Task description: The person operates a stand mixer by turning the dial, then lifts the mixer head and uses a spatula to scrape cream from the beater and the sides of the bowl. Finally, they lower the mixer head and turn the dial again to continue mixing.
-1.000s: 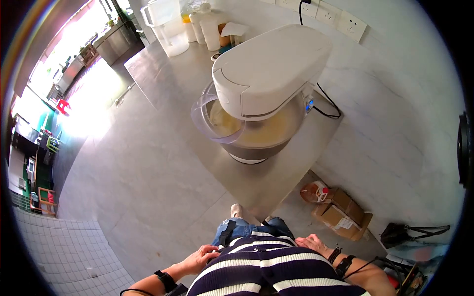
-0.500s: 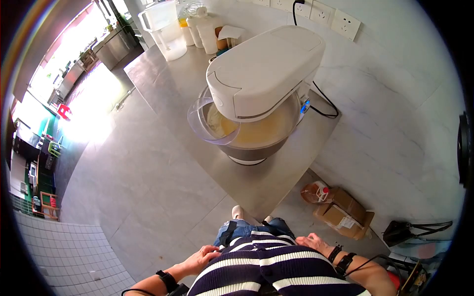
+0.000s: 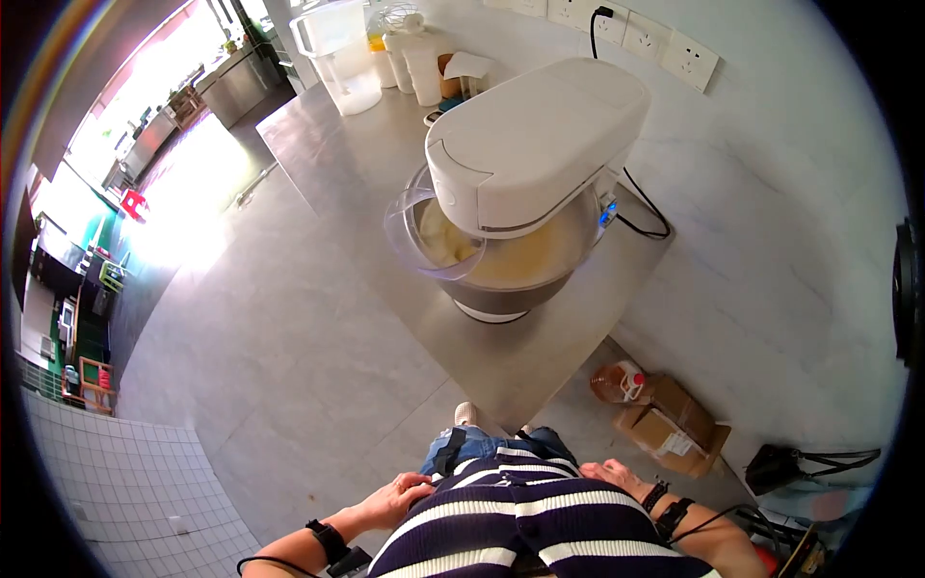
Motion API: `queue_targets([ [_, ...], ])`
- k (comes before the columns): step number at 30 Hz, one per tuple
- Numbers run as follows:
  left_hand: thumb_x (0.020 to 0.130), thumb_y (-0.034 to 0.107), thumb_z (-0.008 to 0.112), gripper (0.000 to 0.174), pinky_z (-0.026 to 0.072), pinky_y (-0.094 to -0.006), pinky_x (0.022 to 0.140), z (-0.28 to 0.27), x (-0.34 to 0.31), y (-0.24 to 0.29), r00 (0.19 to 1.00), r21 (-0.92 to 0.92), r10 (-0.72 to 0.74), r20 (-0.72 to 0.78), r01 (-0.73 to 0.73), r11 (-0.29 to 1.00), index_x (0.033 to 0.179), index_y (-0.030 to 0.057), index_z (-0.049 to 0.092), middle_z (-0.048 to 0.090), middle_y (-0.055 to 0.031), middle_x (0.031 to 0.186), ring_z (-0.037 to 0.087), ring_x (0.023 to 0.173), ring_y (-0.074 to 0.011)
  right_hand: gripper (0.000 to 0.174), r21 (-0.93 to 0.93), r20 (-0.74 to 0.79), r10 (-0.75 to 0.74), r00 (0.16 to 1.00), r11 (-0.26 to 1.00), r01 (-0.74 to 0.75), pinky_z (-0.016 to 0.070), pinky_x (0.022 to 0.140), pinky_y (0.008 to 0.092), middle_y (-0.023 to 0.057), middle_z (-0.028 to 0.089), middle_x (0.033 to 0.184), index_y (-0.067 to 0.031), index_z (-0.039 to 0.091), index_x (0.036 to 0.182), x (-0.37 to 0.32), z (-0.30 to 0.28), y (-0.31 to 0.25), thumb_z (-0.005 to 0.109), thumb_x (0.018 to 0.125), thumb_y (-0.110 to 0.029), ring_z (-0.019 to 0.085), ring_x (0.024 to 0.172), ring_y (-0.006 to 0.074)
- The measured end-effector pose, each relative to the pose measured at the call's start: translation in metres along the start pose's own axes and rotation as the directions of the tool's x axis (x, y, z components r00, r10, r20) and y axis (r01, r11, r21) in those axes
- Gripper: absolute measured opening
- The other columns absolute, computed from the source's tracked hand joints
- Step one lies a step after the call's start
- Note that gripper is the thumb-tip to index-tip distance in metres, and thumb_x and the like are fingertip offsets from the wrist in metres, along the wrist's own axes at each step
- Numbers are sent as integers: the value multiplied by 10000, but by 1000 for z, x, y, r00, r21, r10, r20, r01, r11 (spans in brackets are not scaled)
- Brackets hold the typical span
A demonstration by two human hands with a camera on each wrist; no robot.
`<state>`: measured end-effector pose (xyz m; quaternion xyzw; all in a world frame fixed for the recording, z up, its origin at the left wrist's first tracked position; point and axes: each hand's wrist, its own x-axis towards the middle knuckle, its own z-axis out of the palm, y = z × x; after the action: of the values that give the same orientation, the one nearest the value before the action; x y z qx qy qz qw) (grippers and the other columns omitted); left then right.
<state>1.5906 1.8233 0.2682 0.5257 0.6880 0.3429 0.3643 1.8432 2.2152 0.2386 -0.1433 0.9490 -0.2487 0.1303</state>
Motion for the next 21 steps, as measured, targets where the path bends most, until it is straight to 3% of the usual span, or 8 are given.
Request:
queue_targets([
  [7,758,146,651,474,396,-422,928,2,-2,2,1000,-9,-3,-25,3,1000,1173,128,420,428,-190,1184,429,1111,-361,472,157,-43,62,997,986,-55,427,755,352,120,452,1171,-63,349,1212,7,-25,-13,527,787,-162,537,960,248],
  [10,750,151,661,486,395,-422,928,3,-2,2,1000,0,-3,-24,3,1000,1174,134,424,427,-188,1185,427,1111,-360,465,68,12,24,1000,997,-25,430,732,340,115,453,1164,-71,353,1213,6,-11,-4,523,796,-186,549,909,243],
  [19,712,154,696,531,400,-421,921,5,-4,6,1000,-13,-3,-31,3,1000,1176,133,439,426,-183,1181,431,1096,-362,473,147,-58,33,998,989,-24,438,707,336,99,455,1149,-83,374,1208,3,-6,-2,538,793,-241,564,847,239],
  [21,699,157,707,548,399,-422,921,3,-3,8,999,-5,-18,-28,18,1000,1176,133,440,428,-181,1180,433,1092,-362,440,95,-49,24,999,995,-19,441,703,334,99,456,1151,-84,380,1204,3,-5,-3,514,808,-224,566,846,239],
])
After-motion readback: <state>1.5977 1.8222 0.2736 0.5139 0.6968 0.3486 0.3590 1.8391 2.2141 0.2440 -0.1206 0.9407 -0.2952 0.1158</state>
